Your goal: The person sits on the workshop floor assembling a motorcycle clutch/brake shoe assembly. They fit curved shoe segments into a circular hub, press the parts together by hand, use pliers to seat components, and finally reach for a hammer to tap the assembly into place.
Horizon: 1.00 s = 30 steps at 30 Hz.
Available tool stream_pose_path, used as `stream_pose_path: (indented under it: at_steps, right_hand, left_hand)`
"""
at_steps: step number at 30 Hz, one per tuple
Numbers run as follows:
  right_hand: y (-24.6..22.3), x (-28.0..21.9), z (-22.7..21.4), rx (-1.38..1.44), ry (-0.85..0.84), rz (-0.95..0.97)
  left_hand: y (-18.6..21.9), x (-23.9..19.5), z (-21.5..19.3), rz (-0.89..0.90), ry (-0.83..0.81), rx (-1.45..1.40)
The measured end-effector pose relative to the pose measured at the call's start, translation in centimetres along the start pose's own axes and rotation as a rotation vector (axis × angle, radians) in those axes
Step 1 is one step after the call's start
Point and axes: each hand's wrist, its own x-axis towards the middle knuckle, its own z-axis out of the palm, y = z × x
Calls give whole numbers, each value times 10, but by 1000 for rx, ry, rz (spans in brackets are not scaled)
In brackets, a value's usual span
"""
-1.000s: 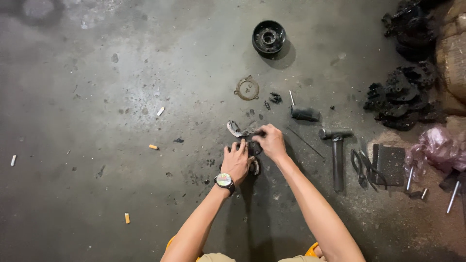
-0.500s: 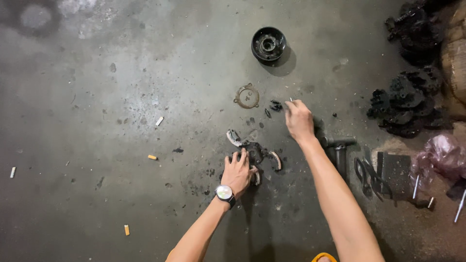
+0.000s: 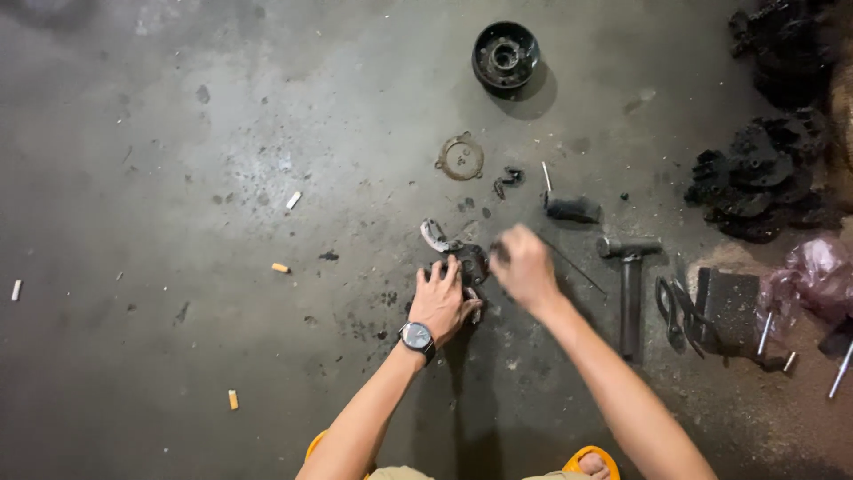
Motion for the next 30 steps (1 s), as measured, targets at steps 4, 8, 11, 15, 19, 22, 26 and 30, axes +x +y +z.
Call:
stream_pose_path:
  at_steps: [4, 8, 11, 15, 19, 22, 26, 30]
  right_hand:
    - [-24, -47, 10, 5, -97, -35]
    - [-22, -56, 23, -27, -82, -29]
    - [-21, -58, 24, -58, -82, -61]
    - [-29, -47, 16, -80, -134, -7]
    - [-3, -12, 9, -2, -77, 147]
    - [38, 27, 1, 22, 178, 72]
    - [69, 70, 4, 51, 256, 136]
    - [69, 99, 16, 87, 246, 365]
  left_hand:
    - [1, -3, -6, 10, -23, 8]
    - [1, -5, -9, 2, -17, 0]
    - [3, -5, -11, -18, -36, 9]
    - [4, -5, -13, -21, -47, 10]
    - [6, -6, -17, -14, -63, 28]
    - [5, -4, -17, -20, -83, 5]
    - [6, -1, -17, -29, -87, -4]
    - [7, 0, -24, -39, -83, -40]
